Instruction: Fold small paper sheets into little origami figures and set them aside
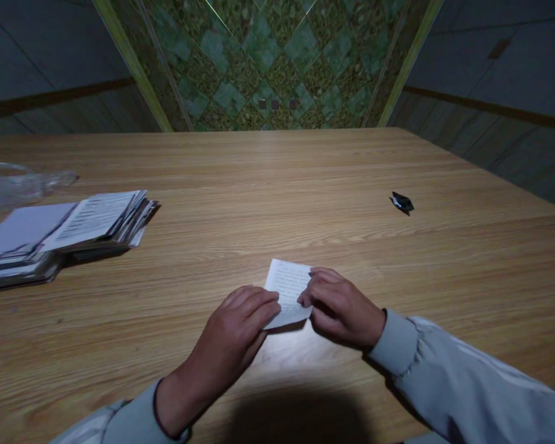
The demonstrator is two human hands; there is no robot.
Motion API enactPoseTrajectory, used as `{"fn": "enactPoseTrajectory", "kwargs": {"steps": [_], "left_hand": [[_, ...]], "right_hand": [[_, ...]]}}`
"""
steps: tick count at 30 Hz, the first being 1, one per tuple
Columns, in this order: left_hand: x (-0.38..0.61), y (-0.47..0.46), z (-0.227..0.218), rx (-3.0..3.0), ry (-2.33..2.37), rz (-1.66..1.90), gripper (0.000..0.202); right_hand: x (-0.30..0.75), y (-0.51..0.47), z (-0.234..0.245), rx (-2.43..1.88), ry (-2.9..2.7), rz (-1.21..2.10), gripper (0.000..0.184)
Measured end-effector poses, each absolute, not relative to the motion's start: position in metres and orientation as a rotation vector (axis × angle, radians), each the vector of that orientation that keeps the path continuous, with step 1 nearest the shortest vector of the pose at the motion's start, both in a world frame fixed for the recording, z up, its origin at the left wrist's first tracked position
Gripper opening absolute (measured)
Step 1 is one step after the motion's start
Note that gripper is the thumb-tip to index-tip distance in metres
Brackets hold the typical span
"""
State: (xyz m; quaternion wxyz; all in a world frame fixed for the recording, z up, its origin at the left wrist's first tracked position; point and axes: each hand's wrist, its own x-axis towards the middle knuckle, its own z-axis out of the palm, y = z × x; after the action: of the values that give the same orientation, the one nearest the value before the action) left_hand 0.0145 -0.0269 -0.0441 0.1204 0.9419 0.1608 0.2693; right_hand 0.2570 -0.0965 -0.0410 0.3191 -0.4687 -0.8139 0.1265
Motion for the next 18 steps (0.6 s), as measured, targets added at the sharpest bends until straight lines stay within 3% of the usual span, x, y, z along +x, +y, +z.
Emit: {"fn": "enactPoseTrajectory", "kwargs": {"steps": [3,7,10,14,18], "left_hand": [[0.014,-0.029,-0.045,2.627,0.505,0.763,0.016],[0.016,-0.034,-0.048,2.519,0.591,0.732,0.013],[0.018,-0.036,-0.053,2.456,0.76,0.749,0.009],[0.021,-0.032,-0.059,2.494,0.903,0.794,0.046],[0.025,-0.026,-0.06,2.52,0.948,0.771,0.064]], "right_hand": [[0.261,-0.096,-0.041,-1.281,-2.094,0.401,0.021],[0.261,-0.097,-0.04,-1.341,-2.052,0.477,0.005],[0.259,-0.097,-0.041,-1.425,-1.99,0.525,0.017],[0.253,-0.095,-0.041,-1.574,-1.914,0.526,0.024],[0.251,-0.095,-0.043,-1.684,-1.883,0.404,0.026]]}}
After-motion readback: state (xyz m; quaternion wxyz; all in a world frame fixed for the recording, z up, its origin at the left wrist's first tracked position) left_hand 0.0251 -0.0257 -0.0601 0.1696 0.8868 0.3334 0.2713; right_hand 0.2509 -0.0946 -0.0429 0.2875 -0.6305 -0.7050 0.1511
